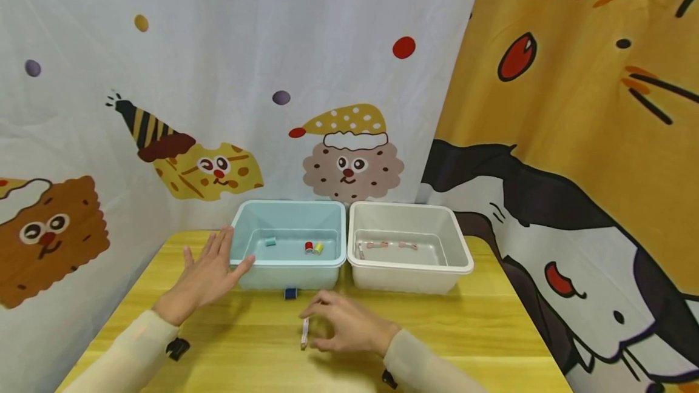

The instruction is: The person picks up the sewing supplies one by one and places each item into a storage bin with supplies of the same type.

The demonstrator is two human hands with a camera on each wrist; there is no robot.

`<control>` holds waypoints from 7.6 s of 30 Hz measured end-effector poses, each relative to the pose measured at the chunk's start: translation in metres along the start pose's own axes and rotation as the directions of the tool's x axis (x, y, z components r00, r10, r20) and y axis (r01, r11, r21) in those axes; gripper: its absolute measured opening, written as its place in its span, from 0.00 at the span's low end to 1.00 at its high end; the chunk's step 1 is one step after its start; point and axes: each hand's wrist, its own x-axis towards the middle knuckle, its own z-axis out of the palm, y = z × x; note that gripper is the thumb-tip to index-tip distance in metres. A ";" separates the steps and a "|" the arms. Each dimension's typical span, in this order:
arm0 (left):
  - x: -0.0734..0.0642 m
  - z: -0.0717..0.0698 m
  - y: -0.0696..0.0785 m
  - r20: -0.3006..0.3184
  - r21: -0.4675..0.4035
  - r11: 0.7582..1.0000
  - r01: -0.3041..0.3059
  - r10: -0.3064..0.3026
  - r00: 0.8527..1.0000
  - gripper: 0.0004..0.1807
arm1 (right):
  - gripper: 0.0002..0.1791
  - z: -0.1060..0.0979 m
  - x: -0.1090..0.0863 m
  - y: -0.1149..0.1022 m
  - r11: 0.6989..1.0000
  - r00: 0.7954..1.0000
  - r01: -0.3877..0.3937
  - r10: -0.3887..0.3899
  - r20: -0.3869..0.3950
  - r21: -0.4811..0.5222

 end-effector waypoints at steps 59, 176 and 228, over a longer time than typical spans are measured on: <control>0.001 0.001 0.001 -0.009 0.006 1.000 -0.001 0.001 1.000 0.64 | 0.19 0.033 0.017 -0.002 0.993 0.997 -0.060 0.064 -0.041 0.105; -0.001 0.005 0.001 -0.021 0.007 1.000 0.006 -0.006 1.000 0.64 | 0.18 -0.189 -0.019 0.104 0.977 0.920 -0.176 0.122 -0.372 -0.116; -0.002 0.002 0.001 -0.012 -0.007 1.000 0.006 -0.007 1.000 0.64 | 0.17 -0.230 -0.060 0.181 0.898 0.880 -0.437 0.417 -0.226 -0.046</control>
